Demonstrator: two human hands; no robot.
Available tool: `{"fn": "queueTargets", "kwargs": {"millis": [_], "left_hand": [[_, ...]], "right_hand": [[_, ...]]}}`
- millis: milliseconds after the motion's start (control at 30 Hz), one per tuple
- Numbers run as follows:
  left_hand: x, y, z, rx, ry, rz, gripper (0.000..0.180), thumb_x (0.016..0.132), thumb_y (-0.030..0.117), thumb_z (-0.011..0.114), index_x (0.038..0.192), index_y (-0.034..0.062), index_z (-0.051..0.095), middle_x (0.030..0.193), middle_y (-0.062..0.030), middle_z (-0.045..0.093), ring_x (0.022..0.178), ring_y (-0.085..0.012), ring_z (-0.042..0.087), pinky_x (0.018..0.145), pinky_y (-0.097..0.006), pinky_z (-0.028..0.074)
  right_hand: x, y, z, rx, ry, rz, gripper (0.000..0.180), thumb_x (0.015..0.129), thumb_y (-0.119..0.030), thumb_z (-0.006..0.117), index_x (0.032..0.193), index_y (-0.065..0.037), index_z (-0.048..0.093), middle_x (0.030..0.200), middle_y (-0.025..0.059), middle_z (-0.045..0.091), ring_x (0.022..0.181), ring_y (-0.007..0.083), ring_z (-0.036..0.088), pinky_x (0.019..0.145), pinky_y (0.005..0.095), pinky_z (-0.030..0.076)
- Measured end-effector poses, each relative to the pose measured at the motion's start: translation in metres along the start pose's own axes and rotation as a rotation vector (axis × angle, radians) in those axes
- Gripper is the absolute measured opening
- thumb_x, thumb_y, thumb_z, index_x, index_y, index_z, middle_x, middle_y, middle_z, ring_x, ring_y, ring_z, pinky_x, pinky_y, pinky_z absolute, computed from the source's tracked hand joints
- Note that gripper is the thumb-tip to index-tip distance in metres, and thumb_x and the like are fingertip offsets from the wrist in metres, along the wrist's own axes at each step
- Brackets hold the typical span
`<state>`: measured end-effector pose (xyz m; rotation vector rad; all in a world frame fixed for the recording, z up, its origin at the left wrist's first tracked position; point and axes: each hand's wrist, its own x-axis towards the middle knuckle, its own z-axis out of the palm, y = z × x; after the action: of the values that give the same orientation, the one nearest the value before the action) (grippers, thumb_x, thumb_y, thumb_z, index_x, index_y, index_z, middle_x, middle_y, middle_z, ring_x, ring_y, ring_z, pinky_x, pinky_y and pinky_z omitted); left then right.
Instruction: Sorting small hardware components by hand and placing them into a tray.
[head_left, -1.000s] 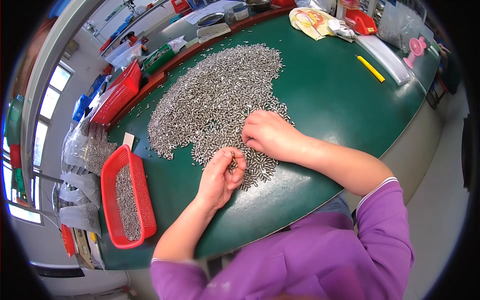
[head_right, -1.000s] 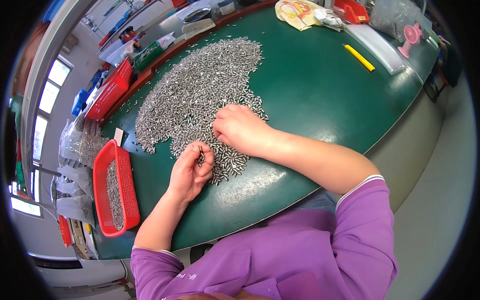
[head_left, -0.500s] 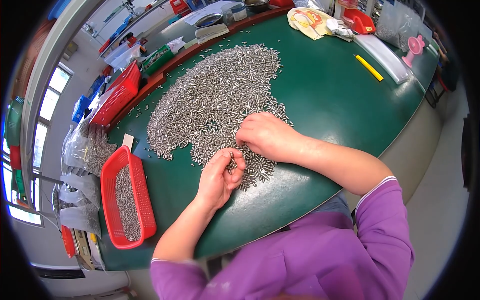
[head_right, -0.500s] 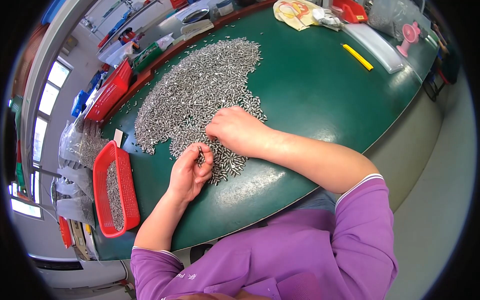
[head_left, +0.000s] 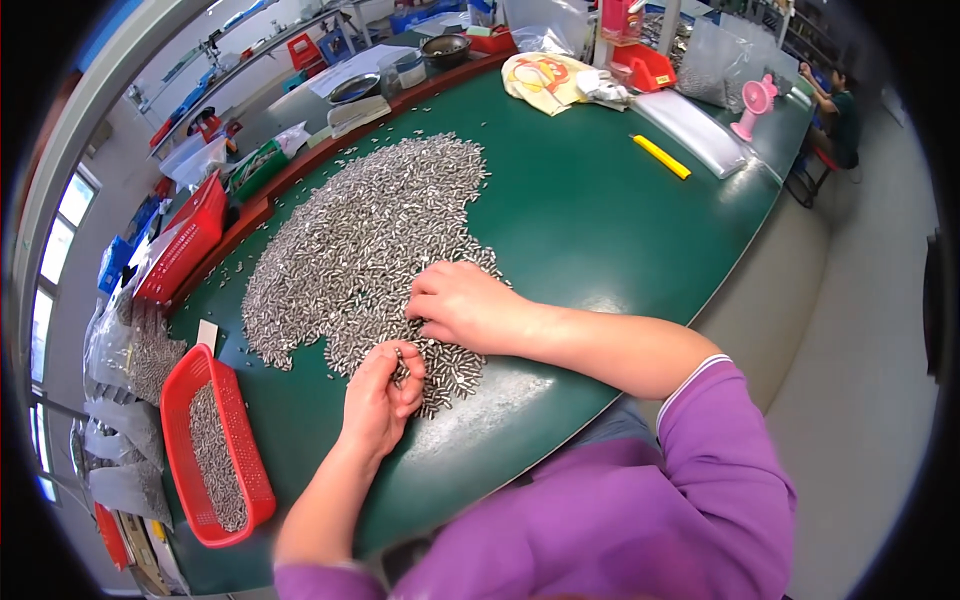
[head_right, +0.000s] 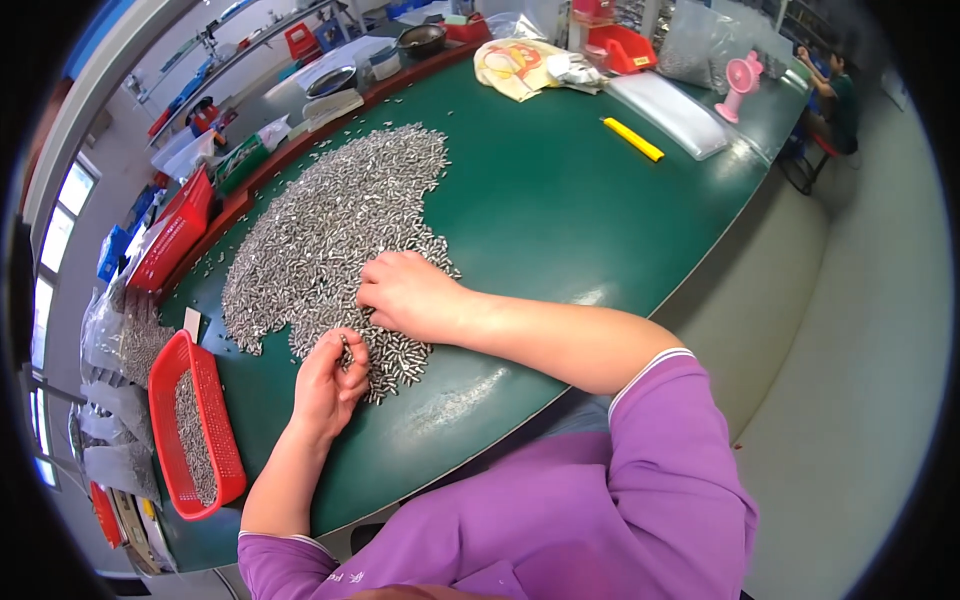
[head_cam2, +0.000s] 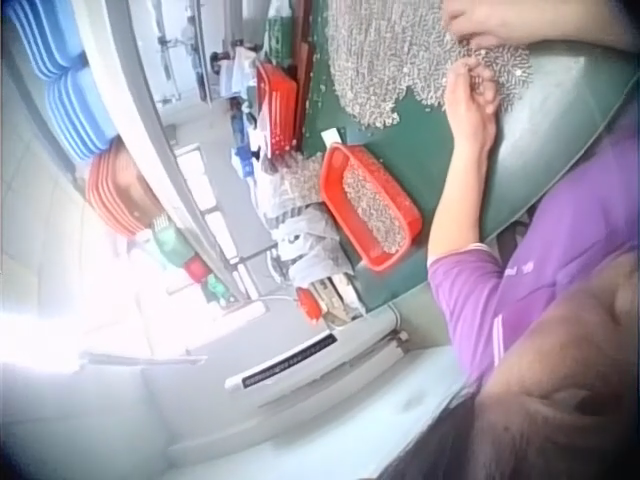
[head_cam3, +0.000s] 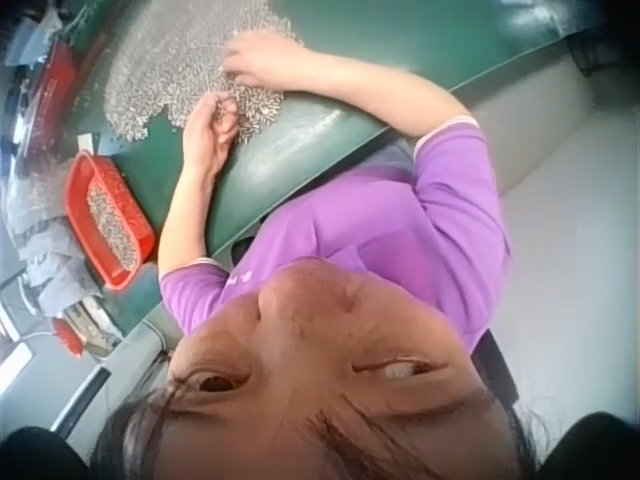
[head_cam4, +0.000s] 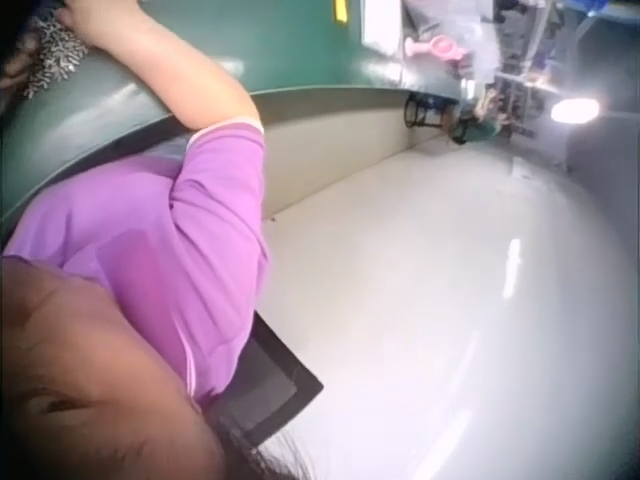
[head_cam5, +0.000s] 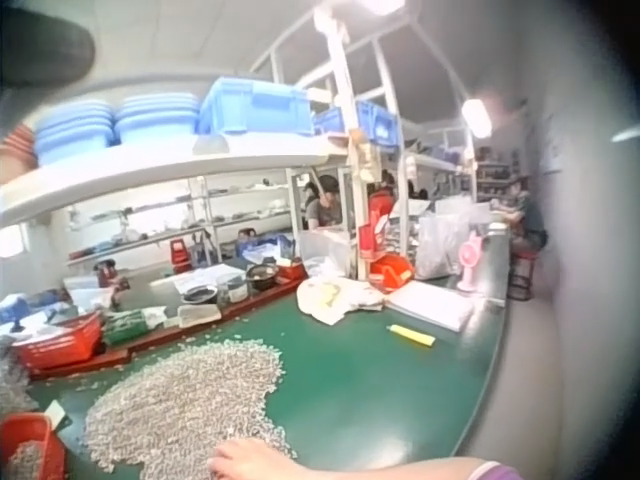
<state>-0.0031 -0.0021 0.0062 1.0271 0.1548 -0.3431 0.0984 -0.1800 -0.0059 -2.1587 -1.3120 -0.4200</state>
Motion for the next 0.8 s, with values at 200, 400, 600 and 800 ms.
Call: {"fn": "queueTargets", "kwargs": {"millis": [200, 400, 600, 800], "left_hand": [[0.001, -0.001, 0.002, -0.001, 0.005, 0.002, 0.019, 0.099, 0.020, 0.038, 0.101, 0.0039, 0.049, 0.082, -0.0075, 0.053, 0.055, -0.0104, 0.042, 0.043, -0.021, 0.032], [0.002, -0.003, 0.004, 0.026, 0.002, 0.029, 0.019, 0.098, 0.020, 0.038, 0.099, 0.0040, 0.049, 0.081, -0.0074, 0.054, 0.056, -0.0104, 0.042, 0.044, -0.021, 0.032], [0.003, -0.006, 0.005, -0.002, 0.004, 0.043, 0.017, 0.097, 0.018, 0.039, 0.100, 0.0037, 0.049, 0.082, -0.0074, 0.053, 0.057, -0.0111, 0.043, 0.044, -0.022, 0.032], [0.002, -0.007, -0.004, -0.020, -0.029, 0.084, 0.016, 0.094, 0.015, 0.043, 0.102, 0.0037, 0.049, 0.082, -0.0071, 0.054, 0.057, -0.0108, 0.044, 0.044, -0.021, 0.033]], "right_hand": [[-0.002, 0.010, 0.004, -0.064, -0.095, 0.078, 0.044, 0.081, -0.031, 0.064, 0.119, -0.009, 0.058, 0.122, 0.0103, 0.056, 0.120, 0.0302, 0.047, 0.099, 0.0443, 0.036], [0.005, 0.005, 0.001, 0.102, -0.051, -0.024, 0.022, 0.073, -0.017, 0.069, 0.093, -0.010, 0.065, 0.091, 0.0054, 0.063, 0.090, 0.0274, 0.059, 0.077, 0.0400, 0.048], [0.018, 0.002, -0.012, 0.108, -0.257, 0.077, 0.013, 0.074, -0.015, 0.068, 0.085, -0.010, 0.067, 0.080, 0.0064, 0.064, 0.083, 0.0285, 0.059, 0.075, 0.0400, 0.048], [0.050, -0.016, -0.034, 0.158, -0.271, 0.086, 0.014, 0.078, -0.016, 0.065, 0.088, -0.006, 0.067, 0.083, 0.0114, 0.066, 0.080, 0.0288, 0.064, 0.073, 0.0383, 0.050]]}}
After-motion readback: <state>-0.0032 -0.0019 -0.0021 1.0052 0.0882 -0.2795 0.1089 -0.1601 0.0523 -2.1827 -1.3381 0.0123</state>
